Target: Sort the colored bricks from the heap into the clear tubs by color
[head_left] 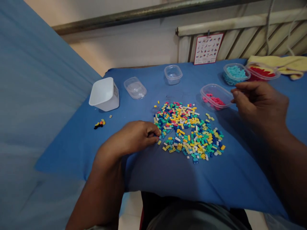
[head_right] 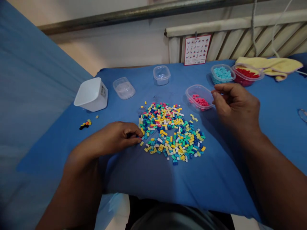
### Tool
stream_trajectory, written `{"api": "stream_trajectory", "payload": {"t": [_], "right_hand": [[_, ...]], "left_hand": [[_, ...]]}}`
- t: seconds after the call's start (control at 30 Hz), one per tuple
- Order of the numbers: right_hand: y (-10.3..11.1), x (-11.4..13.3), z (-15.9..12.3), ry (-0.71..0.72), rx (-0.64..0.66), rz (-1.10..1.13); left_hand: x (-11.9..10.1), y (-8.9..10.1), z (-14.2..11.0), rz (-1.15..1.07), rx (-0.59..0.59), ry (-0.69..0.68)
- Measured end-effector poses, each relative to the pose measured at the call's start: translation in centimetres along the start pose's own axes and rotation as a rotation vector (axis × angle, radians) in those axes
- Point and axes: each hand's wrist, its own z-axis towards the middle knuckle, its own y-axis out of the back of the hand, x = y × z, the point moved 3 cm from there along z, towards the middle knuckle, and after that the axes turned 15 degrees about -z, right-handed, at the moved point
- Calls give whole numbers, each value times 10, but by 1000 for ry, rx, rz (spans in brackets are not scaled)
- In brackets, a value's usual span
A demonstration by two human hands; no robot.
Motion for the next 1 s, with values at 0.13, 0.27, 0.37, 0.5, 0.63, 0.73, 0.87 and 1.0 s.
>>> {"api": "stream_trajectory", "payload": {"t": [0.13,0.27,0.37,0.5,0.63,0.73,0.87,1.0], "right_hand": [[1,2,-5,55,11,3],[5,27,-19,215,45,41],[7,60,-37,481,141,124],[6,97,-64,834,344,265],[4,104,-71,885,325,270],[2,96,-67,831,292,225],[0,92,-66,802,318,205],[-1,98,-72,828,362,250]], "left_hand": [[-1,1,0,90,-5,3],[-10,2,2,-103,-64,-51],[-18,-8,8,-447,-117,-98],[-28,-36,21,-739,-27,-173],[-31,-48,30,-837,-19,-228],[-27,-44,31,-799,-70,-214],[-25,-41,29,-727,-95,-223],[-29,-50,29,-746,-28,-245]]}}
